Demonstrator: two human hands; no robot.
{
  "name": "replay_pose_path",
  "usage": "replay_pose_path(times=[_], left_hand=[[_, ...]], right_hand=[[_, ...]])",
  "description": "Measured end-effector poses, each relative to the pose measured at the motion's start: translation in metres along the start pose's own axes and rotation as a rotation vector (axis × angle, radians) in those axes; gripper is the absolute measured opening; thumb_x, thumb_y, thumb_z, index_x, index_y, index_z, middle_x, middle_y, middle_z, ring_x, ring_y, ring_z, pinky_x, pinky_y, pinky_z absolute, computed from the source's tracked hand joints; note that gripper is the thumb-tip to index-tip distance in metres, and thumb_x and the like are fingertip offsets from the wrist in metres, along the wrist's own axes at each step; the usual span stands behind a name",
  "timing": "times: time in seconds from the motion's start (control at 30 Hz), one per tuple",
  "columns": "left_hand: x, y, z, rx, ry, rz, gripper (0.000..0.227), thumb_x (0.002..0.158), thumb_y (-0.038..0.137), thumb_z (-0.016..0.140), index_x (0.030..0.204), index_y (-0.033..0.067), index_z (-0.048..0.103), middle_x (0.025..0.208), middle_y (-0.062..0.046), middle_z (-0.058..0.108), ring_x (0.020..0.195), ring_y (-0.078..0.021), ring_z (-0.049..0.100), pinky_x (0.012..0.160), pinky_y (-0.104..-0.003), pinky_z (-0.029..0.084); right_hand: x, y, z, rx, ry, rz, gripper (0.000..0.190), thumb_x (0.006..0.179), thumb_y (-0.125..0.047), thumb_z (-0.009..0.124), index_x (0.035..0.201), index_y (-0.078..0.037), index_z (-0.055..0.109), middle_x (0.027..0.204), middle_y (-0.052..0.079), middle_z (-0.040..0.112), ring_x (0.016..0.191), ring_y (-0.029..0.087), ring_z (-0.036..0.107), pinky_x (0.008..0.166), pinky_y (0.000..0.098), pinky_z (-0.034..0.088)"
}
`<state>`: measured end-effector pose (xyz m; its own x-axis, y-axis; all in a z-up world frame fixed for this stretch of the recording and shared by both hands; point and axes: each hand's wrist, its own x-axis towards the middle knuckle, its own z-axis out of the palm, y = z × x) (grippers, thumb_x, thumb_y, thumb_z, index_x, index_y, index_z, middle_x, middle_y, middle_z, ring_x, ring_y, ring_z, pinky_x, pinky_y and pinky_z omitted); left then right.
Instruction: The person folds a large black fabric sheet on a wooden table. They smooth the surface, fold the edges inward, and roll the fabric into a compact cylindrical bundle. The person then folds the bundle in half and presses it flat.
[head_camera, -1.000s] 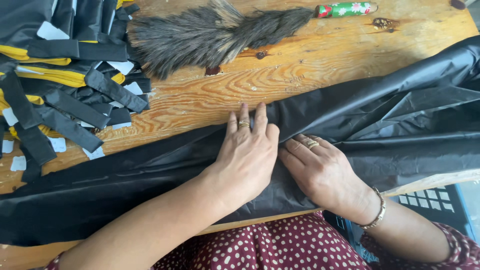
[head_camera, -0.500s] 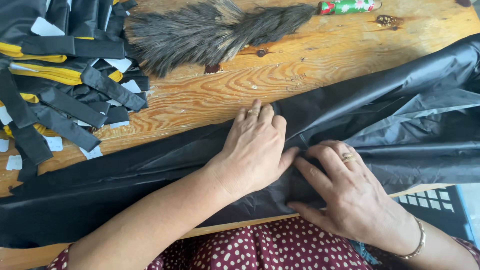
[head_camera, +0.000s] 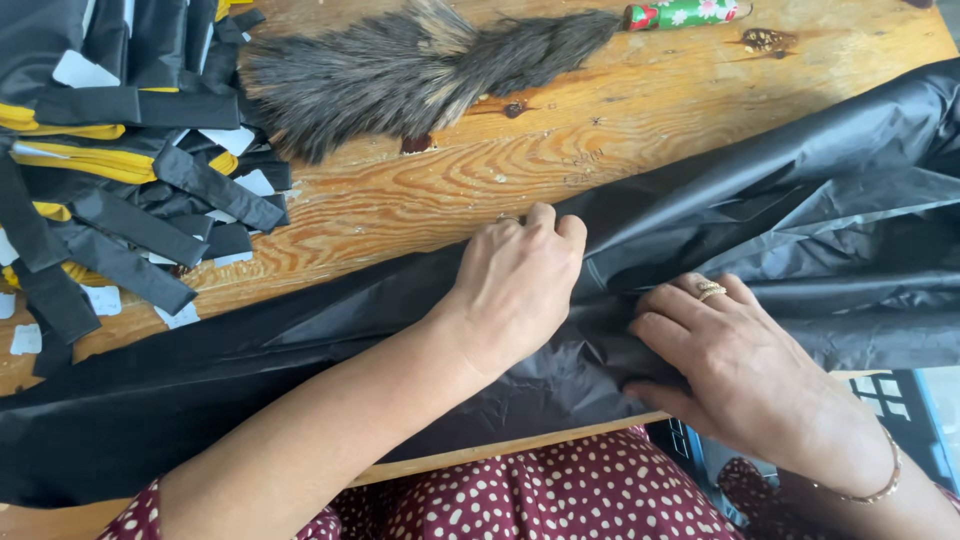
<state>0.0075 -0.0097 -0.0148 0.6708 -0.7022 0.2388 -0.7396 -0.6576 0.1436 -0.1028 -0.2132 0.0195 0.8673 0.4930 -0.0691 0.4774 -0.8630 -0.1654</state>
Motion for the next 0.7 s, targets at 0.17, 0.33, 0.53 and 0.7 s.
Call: replay_pose_path(times=[0.17,0.33,0.53,0.7], left_hand=[[-0.005,0.005,-0.018,-0.141,0.065,0.123,0.011,0.089,-0.001,0.056,0.086,0.0089,0.058,0.081,-0.014,0.059,0.065,-0.0330,0.063,0.049,-0.046,0.053],[-0.018,0.014,-0.030,-0.156,0.122,0.306,0.007,0.085,-0.004,0.060,0.086,0.0037,0.059,0.119,-0.023,0.061,0.096,-0.0392,0.065,0.071,-0.050,0.057],[-0.015,0.006,-0.047,-0.332,-0.231,0.235,0.016,0.084,-0.007,0.059,0.088,0.0085,0.059,0.095,-0.012,0.054,0.081,-0.0369,0.062,0.059,-0.053,0.053],[-0.002,-0.008,-0.051,-0.439,-0.642,0.020,0.058,0.094,0.065,0.052,0.100,0.0117,0.075,0.105,-0.017,0.059,0.099,-0.0445,0.065,0.087,-0.057,0.049]], right_hand=[[0.006,-0.003,-0.007,0.148,0.086,-0.051,0.032,0.092,-0.040,0.065,0.110,-0.013,0.065,0.123,0.003,0.071,0.112,0.028,0.062,0.087,0.0407,0.045],[0.006,-0.003,0.022,0.138,0.114,-0.007,0.028,0.080,-0.020,0.072,0.104,-0.010,0.062,0.095,0.006,0.070,0.091,0.034,0.064,0.091,0.0442,0.048],[0.003,-0.019,0.015,-0.052,0.256,-0.061,0.021,0.082,-0.007,0.068,0.076,-0.015,0.049,0.066,0.000,0.049,0.058,0.025,0.048,0.072,0.0387,0.046],[-0.005,-0.034,-0.015,-0.072,0.384,-0.167,0.020,0.101,-0.007,0.046,0.094,-0.008,0.065,0.098,0.010,0.059,0.086,0.030,0.058,0.074,0.0426,0.044]])
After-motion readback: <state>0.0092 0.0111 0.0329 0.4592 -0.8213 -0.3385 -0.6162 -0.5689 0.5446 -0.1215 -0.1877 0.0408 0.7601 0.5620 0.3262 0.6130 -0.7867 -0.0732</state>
